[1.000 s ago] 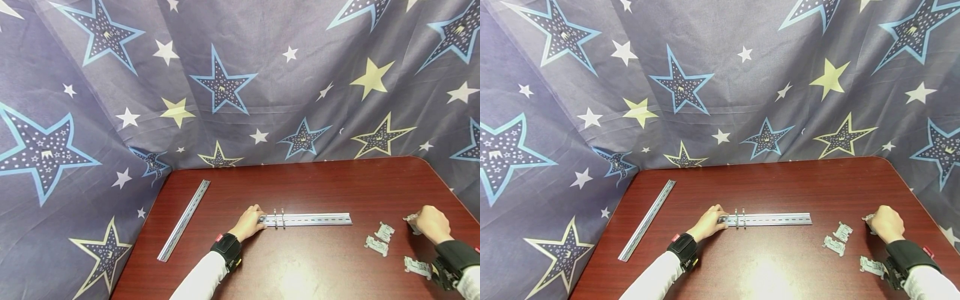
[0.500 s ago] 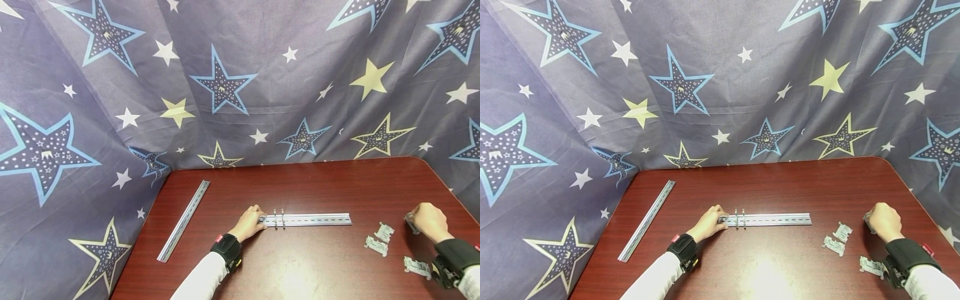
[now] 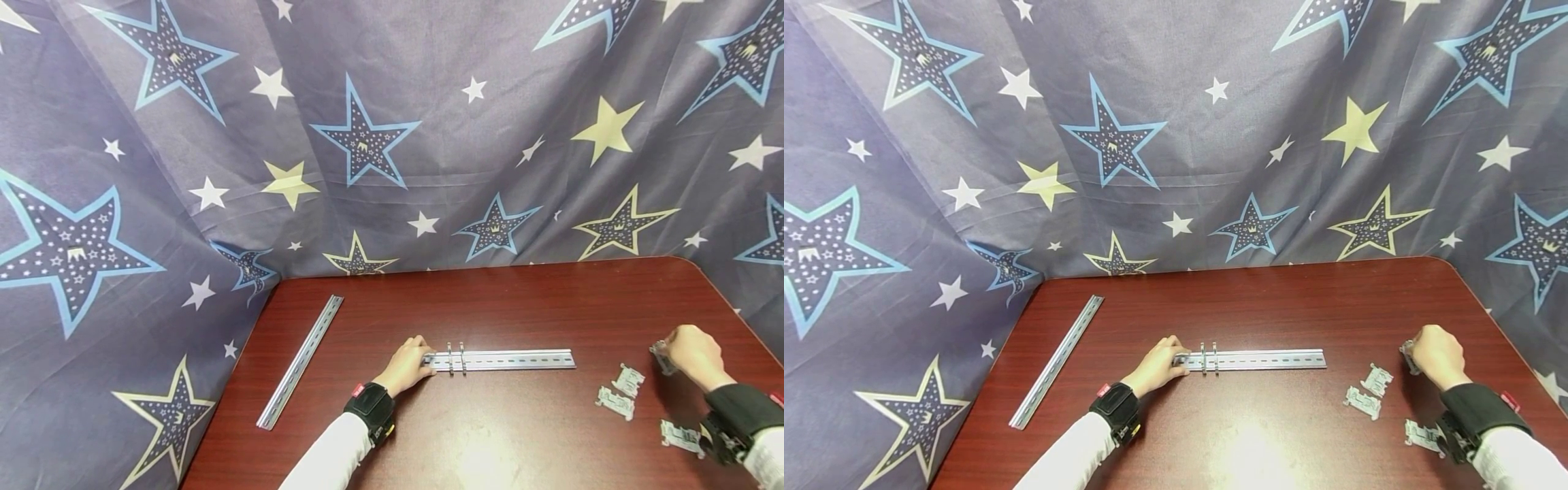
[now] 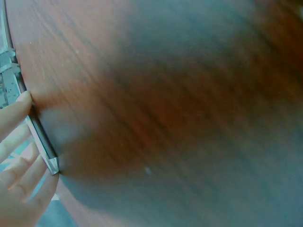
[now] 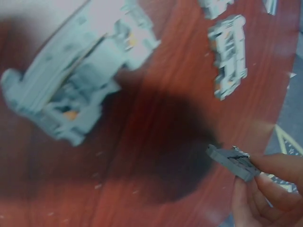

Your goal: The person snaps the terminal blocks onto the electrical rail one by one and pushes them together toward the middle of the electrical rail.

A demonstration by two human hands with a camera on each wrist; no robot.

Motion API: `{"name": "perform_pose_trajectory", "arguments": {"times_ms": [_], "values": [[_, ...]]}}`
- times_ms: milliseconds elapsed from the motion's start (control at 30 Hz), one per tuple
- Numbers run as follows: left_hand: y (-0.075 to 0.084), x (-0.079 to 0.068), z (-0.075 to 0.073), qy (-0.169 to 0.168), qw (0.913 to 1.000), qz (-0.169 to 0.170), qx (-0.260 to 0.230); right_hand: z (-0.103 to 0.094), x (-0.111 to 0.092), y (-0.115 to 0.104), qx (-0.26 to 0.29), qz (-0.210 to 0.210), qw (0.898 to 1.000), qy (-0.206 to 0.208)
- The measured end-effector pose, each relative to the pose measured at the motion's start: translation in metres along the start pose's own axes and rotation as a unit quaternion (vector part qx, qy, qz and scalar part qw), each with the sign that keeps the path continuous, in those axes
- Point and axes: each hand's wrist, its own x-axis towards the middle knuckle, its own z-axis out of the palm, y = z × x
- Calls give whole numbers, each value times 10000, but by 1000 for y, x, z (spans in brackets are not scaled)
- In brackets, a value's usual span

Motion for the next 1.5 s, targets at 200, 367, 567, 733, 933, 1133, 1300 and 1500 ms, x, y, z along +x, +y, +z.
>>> {"name": "perform_pose_trajectory", "arguments": {"times_ms": [200,367,567,733,933,1133,1300,1500], "values": [[1,0,-1,-26,10000,-55,21,4,8,-25,43,-318,9994,129],[0,0,0,-16,10000,-16,41,11,14,-51,122,-416,9990,77],[0,0,1,-28,9999,-53,84,23,20,-79,280,-568,9980,82],[0,1,2,-45,9999,-73,77,34,24,-101,423,-651,9970,30],[1,2,1,-113,9998,-125,114,44,24,-122,611,-599,9962,-145],[2,3,1,-138,9997,-124,162,52,22,-137,732,-595,9953,-211],[2,3,1,-74,9998,-79,189,59,21,-148,884,-562,9939,-338],[3,2,1,-161,9995,-159,229,71,18,-160,1026,-534,9925,-387]]}}
